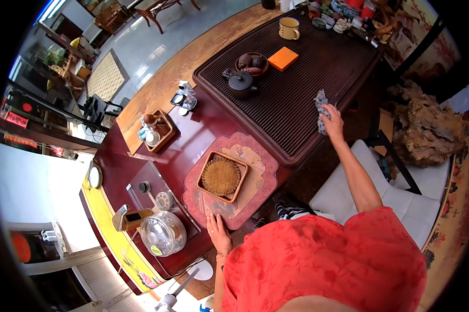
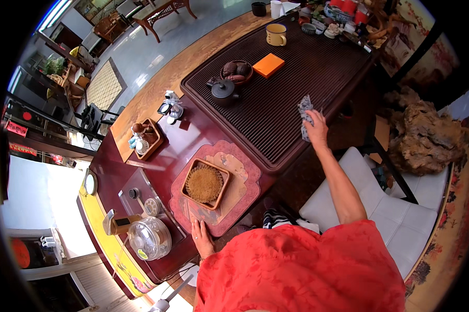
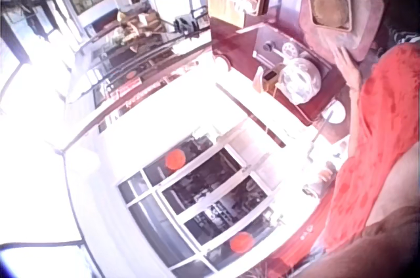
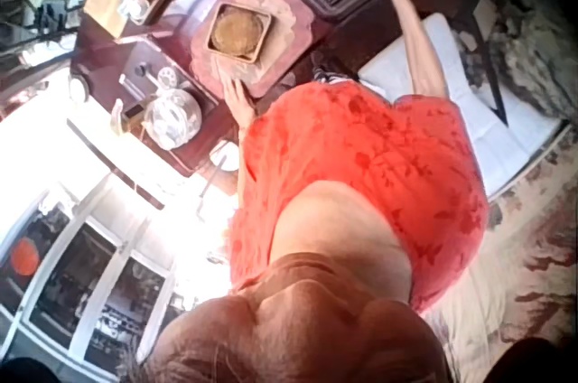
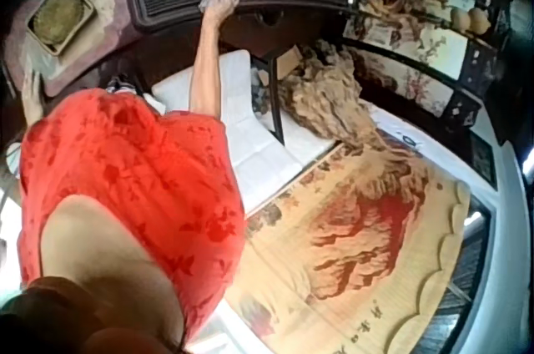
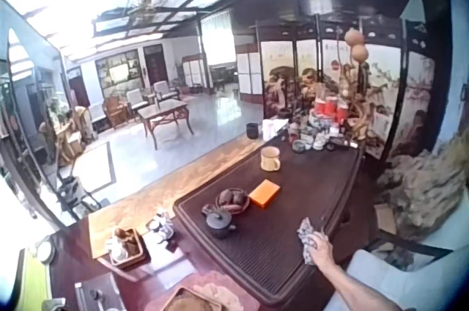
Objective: The person wipes a wooden tea table with a cloth, including cleaning a small fan and wiping a tea tray and various tea-making objects.
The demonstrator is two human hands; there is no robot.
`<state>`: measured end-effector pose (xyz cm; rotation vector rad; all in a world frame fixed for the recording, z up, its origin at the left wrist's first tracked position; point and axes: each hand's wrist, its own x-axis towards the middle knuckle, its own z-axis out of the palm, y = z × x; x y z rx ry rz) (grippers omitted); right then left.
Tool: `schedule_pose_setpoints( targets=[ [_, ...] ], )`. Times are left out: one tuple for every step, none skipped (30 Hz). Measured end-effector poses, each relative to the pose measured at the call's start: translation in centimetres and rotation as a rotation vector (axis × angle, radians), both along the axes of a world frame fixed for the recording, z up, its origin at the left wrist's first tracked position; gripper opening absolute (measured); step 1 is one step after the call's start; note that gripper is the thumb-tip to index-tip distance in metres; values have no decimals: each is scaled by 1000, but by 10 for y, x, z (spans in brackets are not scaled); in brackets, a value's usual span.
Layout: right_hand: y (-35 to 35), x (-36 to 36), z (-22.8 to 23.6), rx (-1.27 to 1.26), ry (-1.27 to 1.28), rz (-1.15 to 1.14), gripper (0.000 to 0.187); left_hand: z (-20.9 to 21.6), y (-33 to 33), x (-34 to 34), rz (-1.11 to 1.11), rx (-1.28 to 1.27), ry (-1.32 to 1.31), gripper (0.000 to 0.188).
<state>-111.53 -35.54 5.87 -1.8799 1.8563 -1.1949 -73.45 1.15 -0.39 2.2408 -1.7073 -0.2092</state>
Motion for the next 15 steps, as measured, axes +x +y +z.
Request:
schedule_pose_setpoints(
  targets=[
    [6, 36, -5, 212, 286, 10, 27, 0, 3, -1, 16, 5, -16, 49],
    [18, 59, -33, -15, 443, 95, 28, 1, 4, 1, 20, 5, -31, 49],
    [40, 92, -30, 49, 353, 304, 32, 0, 8, 3, 28, -6, -16, 52],
    [73, 120, -26, 69, 389, 494, 30, -3, 13, 1, 55, -4, -22, 53],
    [102, 138, -17, 9, 465, 638, 28, -6, 18, 1, 82, -1, -26, 53],
    [103, 130, -20, -24, 372, 652, 28, -7, 18, 1, 99, -2, -29, 54],
    [95, 115, -14, 13, 375, 706, 28, -5, 18, 0, 110, 13, -40, 54],
    [78, 93, -7, 50, 383, 758, 29, -4, 17, -2, 120, 3, -35, 54],
    [54, 72, -16, 10, 414, 687, 30, -5, 16, -1, 132, -5, -32, 53],
    [24, 43, -21, -28, 458, 611, 31, -7, 14, -4, 141, -17, -14, 53],
    [-7, 15, -21, -10, 530, 434, 31, -7, 11, -7, 141, -16, -5, 54],
    [-39, -18, -28, 35, 609, 238, 33, -6, 6, -9, 133, -28, -8, 54],
    [-66, -36, -34, 64, 516, 140, 32, -7, 2, -11, 125, -40, -13, 54],
    [-78, -39, -27, 90, 424, 47, 30, -7, 1, -11, 121, -52, -16, 54],
    [-74, -30, -31, 112, 489, 35, 27, -12, 2, -8, 101, -72, -18, 55]
  ],
)
